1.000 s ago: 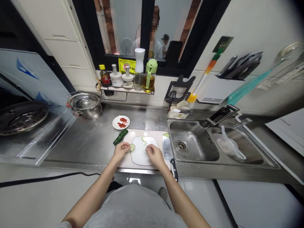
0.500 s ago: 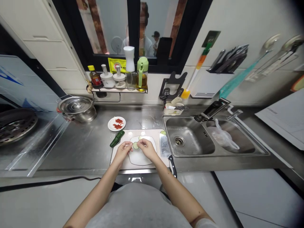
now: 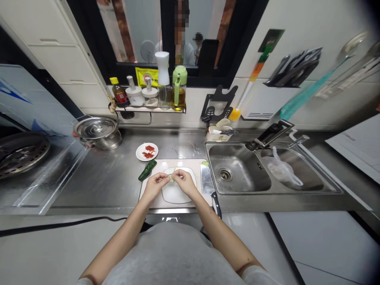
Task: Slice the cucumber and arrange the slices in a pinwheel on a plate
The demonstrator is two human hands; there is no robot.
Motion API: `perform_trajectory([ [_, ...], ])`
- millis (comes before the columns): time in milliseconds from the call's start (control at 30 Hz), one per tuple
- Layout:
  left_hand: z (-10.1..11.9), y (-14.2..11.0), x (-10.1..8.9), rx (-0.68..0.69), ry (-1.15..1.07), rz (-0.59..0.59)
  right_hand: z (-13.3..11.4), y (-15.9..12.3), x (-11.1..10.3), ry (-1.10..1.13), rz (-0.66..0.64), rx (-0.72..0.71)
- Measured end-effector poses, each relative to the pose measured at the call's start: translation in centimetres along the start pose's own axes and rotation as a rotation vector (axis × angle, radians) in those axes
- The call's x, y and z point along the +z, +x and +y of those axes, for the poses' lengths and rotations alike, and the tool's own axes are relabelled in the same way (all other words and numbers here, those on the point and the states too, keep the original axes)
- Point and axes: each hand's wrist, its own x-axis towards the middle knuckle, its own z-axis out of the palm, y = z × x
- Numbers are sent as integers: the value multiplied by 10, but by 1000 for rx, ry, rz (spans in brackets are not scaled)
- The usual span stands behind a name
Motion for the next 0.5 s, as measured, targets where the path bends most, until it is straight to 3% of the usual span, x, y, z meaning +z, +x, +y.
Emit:
perform_trajectory([
  [133, 4, -3, -4, 74, 128, -44, -6, -2, 0, 16, -48, 10],
  [333, 15, -6, -12, 337, 402, -45, -14, -3, 1, 42, -87, 37],
  [500, 21, -9, -15, 513, 563, -87, -15, -4, 3, 131, -79, 145],
])
